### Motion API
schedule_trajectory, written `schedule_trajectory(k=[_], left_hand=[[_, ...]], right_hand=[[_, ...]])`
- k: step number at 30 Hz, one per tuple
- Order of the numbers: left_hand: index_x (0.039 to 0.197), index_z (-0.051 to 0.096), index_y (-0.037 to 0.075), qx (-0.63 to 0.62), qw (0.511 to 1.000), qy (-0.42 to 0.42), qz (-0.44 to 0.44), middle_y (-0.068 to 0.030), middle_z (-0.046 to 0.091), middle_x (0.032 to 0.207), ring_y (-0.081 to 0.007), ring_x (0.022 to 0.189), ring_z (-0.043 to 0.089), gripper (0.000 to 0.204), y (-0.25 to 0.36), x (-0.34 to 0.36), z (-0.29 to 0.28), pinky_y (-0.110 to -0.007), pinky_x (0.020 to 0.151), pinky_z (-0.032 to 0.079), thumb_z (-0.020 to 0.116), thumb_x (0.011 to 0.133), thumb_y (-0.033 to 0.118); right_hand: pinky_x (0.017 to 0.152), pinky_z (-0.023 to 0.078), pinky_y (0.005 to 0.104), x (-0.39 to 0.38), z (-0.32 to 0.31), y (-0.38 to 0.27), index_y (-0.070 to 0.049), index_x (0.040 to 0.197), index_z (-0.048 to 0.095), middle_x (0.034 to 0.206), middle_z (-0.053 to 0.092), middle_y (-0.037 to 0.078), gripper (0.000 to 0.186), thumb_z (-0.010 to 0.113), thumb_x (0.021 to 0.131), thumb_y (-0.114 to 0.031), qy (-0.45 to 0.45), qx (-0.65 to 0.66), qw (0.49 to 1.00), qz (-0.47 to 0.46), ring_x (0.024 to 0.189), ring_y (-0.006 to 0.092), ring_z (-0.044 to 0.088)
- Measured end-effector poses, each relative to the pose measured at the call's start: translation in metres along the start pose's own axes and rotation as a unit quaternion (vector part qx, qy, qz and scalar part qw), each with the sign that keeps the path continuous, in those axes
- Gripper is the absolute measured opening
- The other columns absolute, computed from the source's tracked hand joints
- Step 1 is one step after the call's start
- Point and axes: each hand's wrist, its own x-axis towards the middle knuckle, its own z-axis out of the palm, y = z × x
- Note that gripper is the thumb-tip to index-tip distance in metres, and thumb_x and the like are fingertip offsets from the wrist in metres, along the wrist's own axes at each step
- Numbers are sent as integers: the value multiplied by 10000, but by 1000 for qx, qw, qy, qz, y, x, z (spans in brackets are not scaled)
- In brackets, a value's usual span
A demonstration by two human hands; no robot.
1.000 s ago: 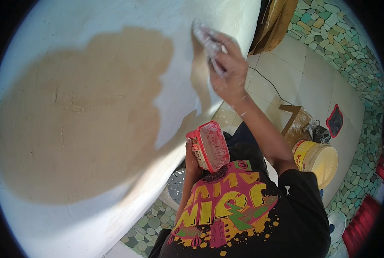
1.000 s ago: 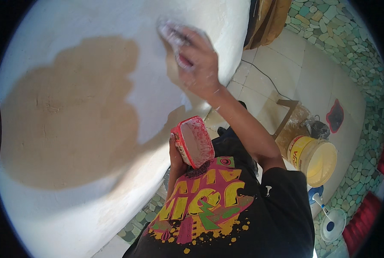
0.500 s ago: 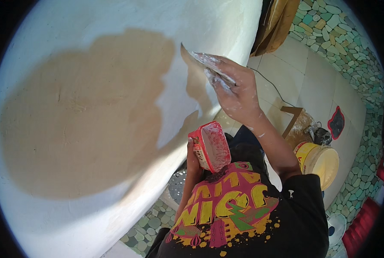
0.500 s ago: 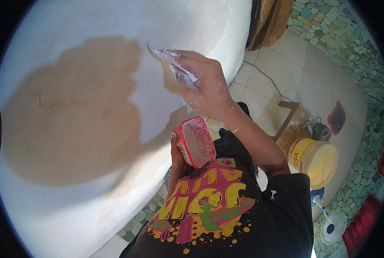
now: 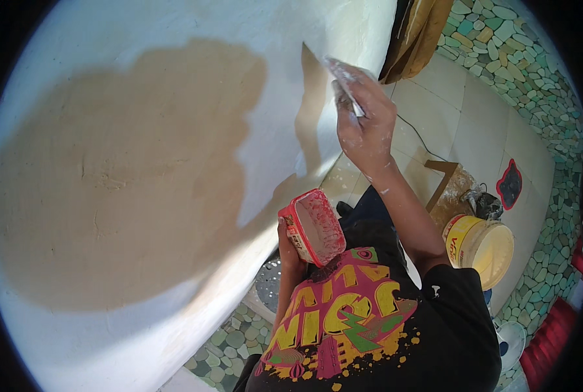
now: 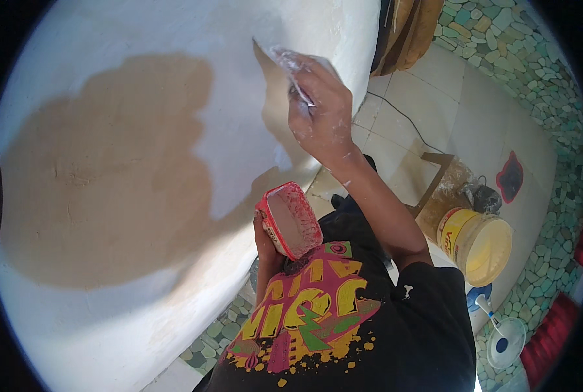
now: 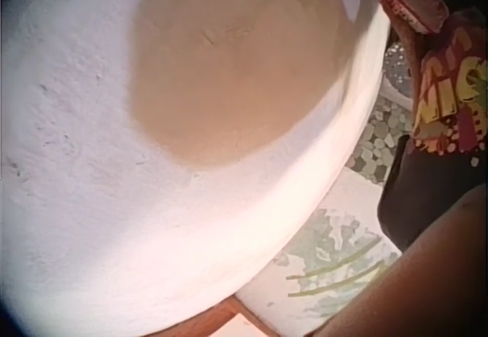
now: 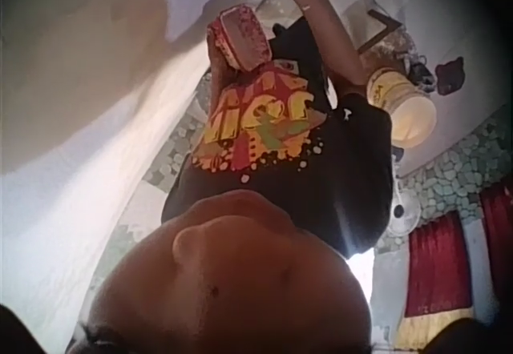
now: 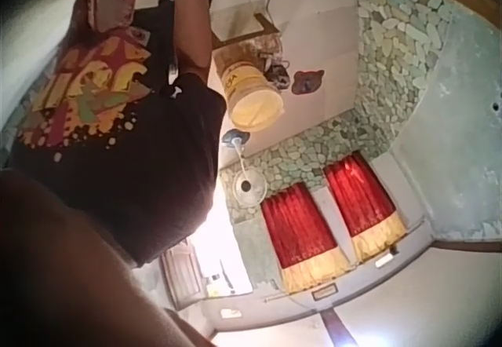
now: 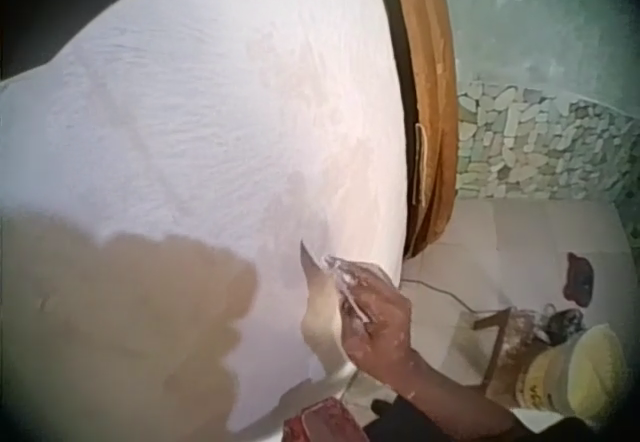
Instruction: The person is using a scraper to apply white wall putty or filler to a damaged area on a wall.
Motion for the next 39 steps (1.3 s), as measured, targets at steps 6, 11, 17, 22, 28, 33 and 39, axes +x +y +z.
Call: schedule_trajectory(k=[6,11,17,22,28,33,39], left_hand=[[1313,532,52,16,1000,-12,-10,-124,657,1192,-244,1032,662,585,3,7,3,-384,909,539,388,1014,534],[1306,539,53,29,999,-28,-15,-120,655,1204,-233,1038,660,581,7,7,7,-377,914,534,375,1019,532],[1313,533,53,35,998,-36,-39,-119,656,1205,-230,1057,651,605,6,10,10,-374,937,517,368,1014,553],[1374,482,32,61,997,-16,-41,-153,600,1290,-274,1159,599,647,6,13,7,-424,1001,486,327,1014,547],[1294,534,56,46,998,-28,-28,-111,666,1175,-223,1026,661,589,-4,21,0,-367,919,525,407,1003,553],[1287,540,57,19,999,-27,-33,-113,670,1166,-221,1034,661,570,-1,16,-1,-374,908,537,406,1009,536],[1372,474,36,21,999,-40,-23,-152,585,1303,-286,1167,588,629,0,20,0,-434,1014,476,316,1018,531]], right_hand=[[859,503,382,-8,35,5,28,1028,656,1202,607,196,355,555,699,112,50,-94,993,-41,1040,351,604],[876,496,374,-12,16,-2,34,1032,680,1199,616,213,422,527,658,157,34,-64,997,-32,1039,374,609],[882,503,358,-3,27,22,39,1054,691,1129,671,160,414,522,697,163,35,-106,992,-60,1055,339,626],[894,501,319,13,3,17,28,1096,672,1162,661,173,387,543,742,116,30,-26,998,-44,1026,309,647],[887,499,300,-7,21,-19,46,1122,639,1180,644,186,380,485,787,138,19,-37,999,5,1030,251,664],[883,504,322,8,4,-7,51,1169,623,1135,649,205,424,460,783,118,55,30,997,53,1070,274,656],[839,516,330,-2,12,-39,26,1194,629,1151,640,211,474,491,748,114,-18,16,997,73,974,311,670]])
